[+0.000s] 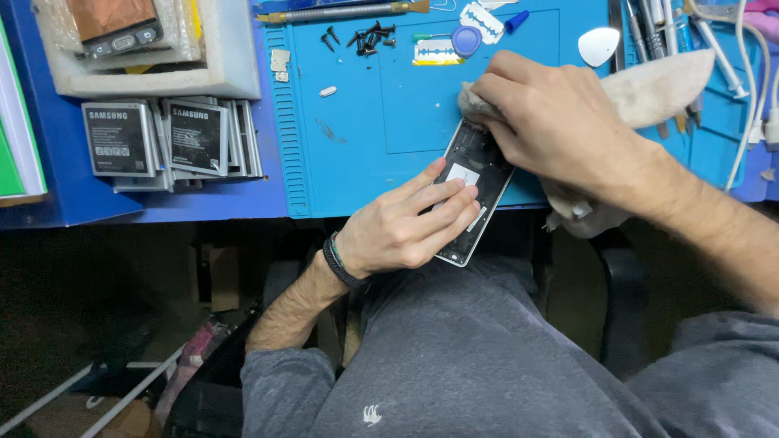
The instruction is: The person wipes the back of a disassembled smartphone with a cloth, then picks up a tube of adhesive and applies it along the edges of the phone's back casing.
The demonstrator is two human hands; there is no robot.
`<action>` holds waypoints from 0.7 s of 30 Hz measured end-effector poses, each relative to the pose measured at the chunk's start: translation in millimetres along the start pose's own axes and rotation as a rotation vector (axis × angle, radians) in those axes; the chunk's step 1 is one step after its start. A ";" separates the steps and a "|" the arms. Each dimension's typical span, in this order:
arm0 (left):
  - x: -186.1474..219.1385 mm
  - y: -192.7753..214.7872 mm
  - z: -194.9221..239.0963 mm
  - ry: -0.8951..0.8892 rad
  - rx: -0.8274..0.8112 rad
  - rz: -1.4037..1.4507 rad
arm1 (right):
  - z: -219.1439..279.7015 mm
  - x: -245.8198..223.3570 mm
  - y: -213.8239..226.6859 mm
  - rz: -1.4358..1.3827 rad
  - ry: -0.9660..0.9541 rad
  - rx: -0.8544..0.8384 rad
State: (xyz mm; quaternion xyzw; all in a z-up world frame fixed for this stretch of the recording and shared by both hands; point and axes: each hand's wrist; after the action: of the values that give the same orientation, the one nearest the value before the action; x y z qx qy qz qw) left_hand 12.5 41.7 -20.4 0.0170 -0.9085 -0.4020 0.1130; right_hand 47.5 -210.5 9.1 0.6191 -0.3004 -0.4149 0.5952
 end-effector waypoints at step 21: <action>-2.1 -3.0 0.2 0.025 0.031 0.031 | 16.8 -0.4 0.2 0.148 0.016 0.039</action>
State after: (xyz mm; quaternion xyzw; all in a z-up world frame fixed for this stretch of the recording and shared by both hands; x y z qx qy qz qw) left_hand 14.4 40.0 -23.1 0.0098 -0.9133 -0.3858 0.1303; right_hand 32.7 -218.3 10.3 0.6101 -0.3488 -0.3588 0.6144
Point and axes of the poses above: each hand's wrist, its own z-axis away from the middle knuckle, its own y-axis out of the back of the hand, x = y × z, and after that the axes turned 1 degree about y, right-handed
